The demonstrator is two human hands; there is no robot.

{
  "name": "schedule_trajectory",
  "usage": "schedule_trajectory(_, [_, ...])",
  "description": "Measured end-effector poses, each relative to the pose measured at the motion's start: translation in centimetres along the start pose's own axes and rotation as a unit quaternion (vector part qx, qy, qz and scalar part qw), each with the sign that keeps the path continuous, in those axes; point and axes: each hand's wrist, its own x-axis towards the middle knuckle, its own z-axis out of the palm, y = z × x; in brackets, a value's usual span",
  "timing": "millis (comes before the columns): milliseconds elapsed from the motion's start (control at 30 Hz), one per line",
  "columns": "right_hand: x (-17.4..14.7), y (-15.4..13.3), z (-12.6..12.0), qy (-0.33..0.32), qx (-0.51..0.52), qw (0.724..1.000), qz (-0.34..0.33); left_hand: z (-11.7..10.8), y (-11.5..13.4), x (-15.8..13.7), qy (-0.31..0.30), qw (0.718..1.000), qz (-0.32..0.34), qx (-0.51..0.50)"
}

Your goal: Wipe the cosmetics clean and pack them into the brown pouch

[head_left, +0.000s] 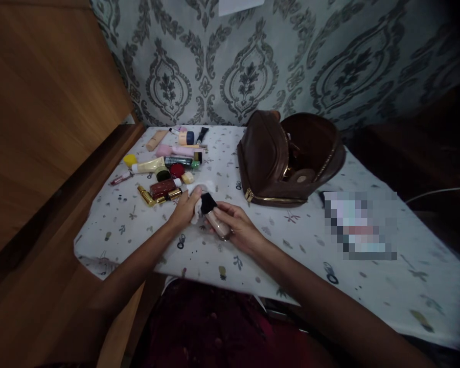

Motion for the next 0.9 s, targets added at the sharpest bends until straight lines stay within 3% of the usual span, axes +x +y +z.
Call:
schedule_trajectory(100, [0.1, 0.1, -0.1, 0.021, 0.056, 0.998, 0.017, -0.3, -0.2, -0.3, -0.057, 0.99, 0.08, 0.105])
schedule_trajectory(267, [0.1, 0.2, -0.3, -0.015, 0.081, 0.994, 0.07, -0.2, 0.0, -0.6, -0.048, 0.963, 0.177, 0.199])
schedule_trajectory(433, [-0.1, 0.0, -0.1, -0.052, 0.078, 0.987, 0.134, -0.1, 0.3, -0.8, -0.032, 0.965, 0.185, 0.184])
schedule_trajectory(567, [-0.2, 0.0, 0.1, -0.056, 0.081, 0.984, 0.147, -0.1, 0.2, -0.6, -0.013, 0.969, 0.166, 0.183])
schedule_trajectory(733, [-0.2, 0.6, 0.5, -0.009, 0.051, 0.997, 0.06, 0.0, -0.1, -0.4, 0.011, 0.972, 0.152, 0.177])
schedule_trajectory(900, [0.0, 1.4, -0.1, 0.044, -0.064, 0.995, -0.067, 0.5, 0.0, -0.7, -0.044, 0.927, 0.242, 0.284])
